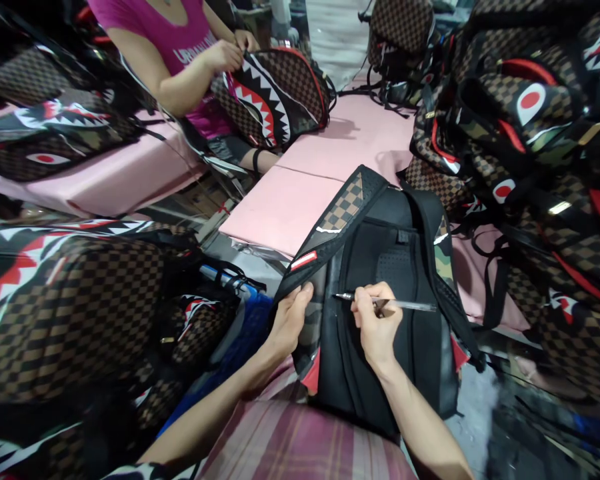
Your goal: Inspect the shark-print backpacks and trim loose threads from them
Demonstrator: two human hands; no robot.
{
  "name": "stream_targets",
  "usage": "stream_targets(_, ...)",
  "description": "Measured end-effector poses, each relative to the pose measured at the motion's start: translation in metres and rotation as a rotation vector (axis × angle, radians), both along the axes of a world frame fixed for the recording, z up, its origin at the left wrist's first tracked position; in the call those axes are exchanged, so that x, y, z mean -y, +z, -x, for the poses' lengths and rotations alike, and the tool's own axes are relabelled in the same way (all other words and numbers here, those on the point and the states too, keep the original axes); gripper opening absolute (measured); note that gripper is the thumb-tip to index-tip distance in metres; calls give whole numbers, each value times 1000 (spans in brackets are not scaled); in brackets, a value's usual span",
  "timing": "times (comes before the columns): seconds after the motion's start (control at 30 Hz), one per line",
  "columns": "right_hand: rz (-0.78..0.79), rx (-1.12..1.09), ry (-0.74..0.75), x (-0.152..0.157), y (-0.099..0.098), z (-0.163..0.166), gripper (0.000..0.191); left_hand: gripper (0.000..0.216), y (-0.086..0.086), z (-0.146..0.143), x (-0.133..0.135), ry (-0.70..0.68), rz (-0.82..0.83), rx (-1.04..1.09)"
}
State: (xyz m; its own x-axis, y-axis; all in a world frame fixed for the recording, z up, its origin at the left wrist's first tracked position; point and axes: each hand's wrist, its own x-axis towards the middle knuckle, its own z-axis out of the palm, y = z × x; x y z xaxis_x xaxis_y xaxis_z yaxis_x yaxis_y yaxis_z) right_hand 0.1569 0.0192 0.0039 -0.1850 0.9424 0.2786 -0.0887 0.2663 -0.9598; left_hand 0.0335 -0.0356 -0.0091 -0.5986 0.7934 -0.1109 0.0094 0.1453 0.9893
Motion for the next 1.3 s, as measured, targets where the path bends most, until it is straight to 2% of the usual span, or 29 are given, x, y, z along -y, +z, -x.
stream_targets(0.1,130,-49,12,-3,-3,6,21,28,-5,6,-5,26,-12,40)
stream_targets(0.27,146,1,26,-4,-7,12,24,26,-10,10,-6,24,-43,66)
stream_targets(0.37,36,105,30,-1,-9,10,24,25,-11,10,-4,26,-46,55)
stream_targets(0.6,-385,381,126,7,-9,4,14,28,-8,7,1,-22,-34,27)
stream_targets(0.73,-570,410,135,10,-6,2,11,30,-8,4,3,-13,-41,-6)
stream_targets(0.83,-636,397,158,13,-4,1,13,31,-9,2,4,8,11,-5)
stream_targets(1.03,-844,393,107,19,-7,0,14,33,-7,0,5,21,48,-18)
stream_targets(1.1,-861,405,117,20,-8,-1,15,33,-5,-1,5,18,53,-25)
stream_targets(1.3,-775,340,120,19,-8,-3,14,33,-4,-1,6,14,45,-25)
